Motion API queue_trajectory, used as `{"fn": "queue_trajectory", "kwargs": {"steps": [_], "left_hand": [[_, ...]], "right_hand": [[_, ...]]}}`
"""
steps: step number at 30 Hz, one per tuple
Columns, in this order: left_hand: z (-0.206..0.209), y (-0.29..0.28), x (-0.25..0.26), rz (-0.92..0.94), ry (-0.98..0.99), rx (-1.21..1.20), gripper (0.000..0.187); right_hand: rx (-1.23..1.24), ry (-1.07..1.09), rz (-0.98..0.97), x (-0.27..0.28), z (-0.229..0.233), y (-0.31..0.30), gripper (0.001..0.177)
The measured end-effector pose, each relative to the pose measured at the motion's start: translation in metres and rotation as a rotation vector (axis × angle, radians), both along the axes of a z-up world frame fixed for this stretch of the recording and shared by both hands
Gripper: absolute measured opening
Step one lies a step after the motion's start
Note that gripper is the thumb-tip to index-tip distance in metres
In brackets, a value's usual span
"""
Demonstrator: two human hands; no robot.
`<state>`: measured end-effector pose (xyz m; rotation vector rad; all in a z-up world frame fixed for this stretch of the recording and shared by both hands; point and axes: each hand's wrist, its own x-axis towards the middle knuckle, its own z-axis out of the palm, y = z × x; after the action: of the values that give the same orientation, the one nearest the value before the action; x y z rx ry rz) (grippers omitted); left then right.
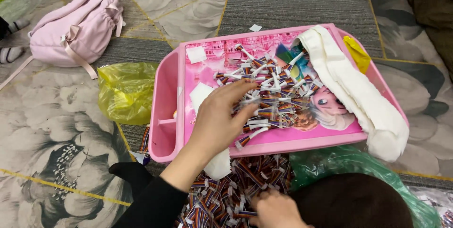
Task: Wrapping small multi-colored wire bundles with white foam strips
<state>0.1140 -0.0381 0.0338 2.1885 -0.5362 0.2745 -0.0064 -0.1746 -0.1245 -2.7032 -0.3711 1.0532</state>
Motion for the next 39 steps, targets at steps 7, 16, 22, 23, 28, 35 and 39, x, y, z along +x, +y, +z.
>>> {"fn": "queue_trajectory", "kwargs": {"steps": [7, 16, 22, 23, 28, 35, 39], "left_hand": [[-0.03, 0.007, -0.03, -0.116, -0.317, 0.448, 0.033], [-0.019, 0.011, -0.022, -0.159, -0.353, 0.385, 0.035], [0.001, 0.044, -0.089, 0.004, 0.164, 0.004, 0.022], [-0.008, 0.045, -0.096, 0.009, 0.169, 0.005, 0.022], [-0.027, 0.047, -0.113, 0.052, 0.693, -0.443, 0.033], [-0.028, 0.053, -0.107, -0.026, 0.931, -0.79, 0.045], [-0.042, 0.053, -0.119, -0.284, 0.949, -0.801, 0.019]], "right_hand": [[-0.156, 0.062, 0.181, -0.007, -0.013, 0.018, 0.035], [0.571, 0.089, -0.695, 0.018, 0.1, -0.026, 0.021], [1.263, 0.208, -0.822, 0.008, 0.087, -0.031, 0.021], [1.261, 0.216, -0.821, 0.006, 0.088, -0.026, 0.021], [1.377, 0.327, -0.633, -0.002, 0.086, -0.009, 0.029], [1.575, 0.559, -0.652, -0.01, 0.081, 0.001, 0.029], [1.597, 0.74, -0.654, -0.008, 0.077, -0.004, 0.028]]}}
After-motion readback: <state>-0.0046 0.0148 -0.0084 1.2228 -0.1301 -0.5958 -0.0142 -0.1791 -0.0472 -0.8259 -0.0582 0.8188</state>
